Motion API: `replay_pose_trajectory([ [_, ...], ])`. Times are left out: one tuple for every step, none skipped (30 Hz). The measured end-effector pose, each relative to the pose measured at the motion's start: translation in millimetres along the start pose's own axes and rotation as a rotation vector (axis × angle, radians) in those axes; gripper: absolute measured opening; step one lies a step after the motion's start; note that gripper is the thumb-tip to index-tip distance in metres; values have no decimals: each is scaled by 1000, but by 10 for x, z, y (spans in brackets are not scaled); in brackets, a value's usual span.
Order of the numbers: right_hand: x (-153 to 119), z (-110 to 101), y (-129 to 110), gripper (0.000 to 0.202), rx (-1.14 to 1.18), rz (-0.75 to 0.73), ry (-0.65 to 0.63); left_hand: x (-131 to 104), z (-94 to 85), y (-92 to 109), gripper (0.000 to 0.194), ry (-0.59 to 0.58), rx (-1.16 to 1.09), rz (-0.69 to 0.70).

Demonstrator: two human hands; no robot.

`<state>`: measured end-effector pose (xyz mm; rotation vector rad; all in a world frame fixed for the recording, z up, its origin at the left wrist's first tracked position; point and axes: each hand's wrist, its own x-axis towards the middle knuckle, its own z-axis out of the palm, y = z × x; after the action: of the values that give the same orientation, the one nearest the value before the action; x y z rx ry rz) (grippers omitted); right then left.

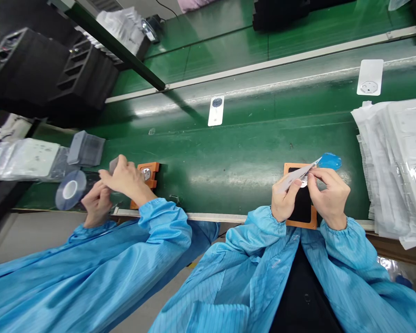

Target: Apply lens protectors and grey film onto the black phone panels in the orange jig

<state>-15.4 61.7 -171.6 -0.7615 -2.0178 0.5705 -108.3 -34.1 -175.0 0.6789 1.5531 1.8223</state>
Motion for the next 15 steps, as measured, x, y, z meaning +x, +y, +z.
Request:
replay_pose_trajectory([
  [-3, 12, 10, 11, -5, 3, -4, 4, 4, 20, 41, 1, 15, 12],
  [-7, 21, 20, 12, -13, 7, -8, 9, 7, 38, 41, -8, 31, 32],
  [-11, 28, 29, 12, -26, 12, -12, 14, 10, 53, 41, -27, 49, 58],
  [-16, 32, 36, 12, -44, 16, -19, 15, 12, 64, 41, -51, 71, 89],
  [-22, 34, 42, 11, -65, 22, -26, 14, 15, 71, 40, -75, 95, 121],
  [-27, 34, 45, 10, -88, 28, -34, 8, 20, 74, 40, -97, 117, 147],
  [-33, 34, 45, 9, -109, 34, -43, -1, 26, 74, 39, -113, 130, 166],
  [-37, 35, 43, 8, -125, 39, -51, -12, 34, 69, 39, -125, 133, 176],
  [-40, 38, 38, 8, -136, 42, -56, -22, 44, 61, 39, -131, 127, 176],
  [-40, 44, 35, 9, -141, 43, -56, -28, 53, 50, 40, -136, 117, 162],
  [-34, 54, 38, 11, -142, 46, -58, -27, 60, 36, 41, -142, 103, 130],
  [-20, 64, 53, 12, -139, 52, -62, -14, 59, 21, 43, -138, 79, 76],
  [3, 74, 86, 12, -133, 65, -71, 11, 47, 6, 45, -112, 36, 6],
  [37, 78, 145, 12, -123, 87, -85, 51, 20, -6, 48, -66, -30, -79],
  [81, 74, 233, 12, -114, 126, -97, 103, -24, -12, 51, -4, -119, -170],
])
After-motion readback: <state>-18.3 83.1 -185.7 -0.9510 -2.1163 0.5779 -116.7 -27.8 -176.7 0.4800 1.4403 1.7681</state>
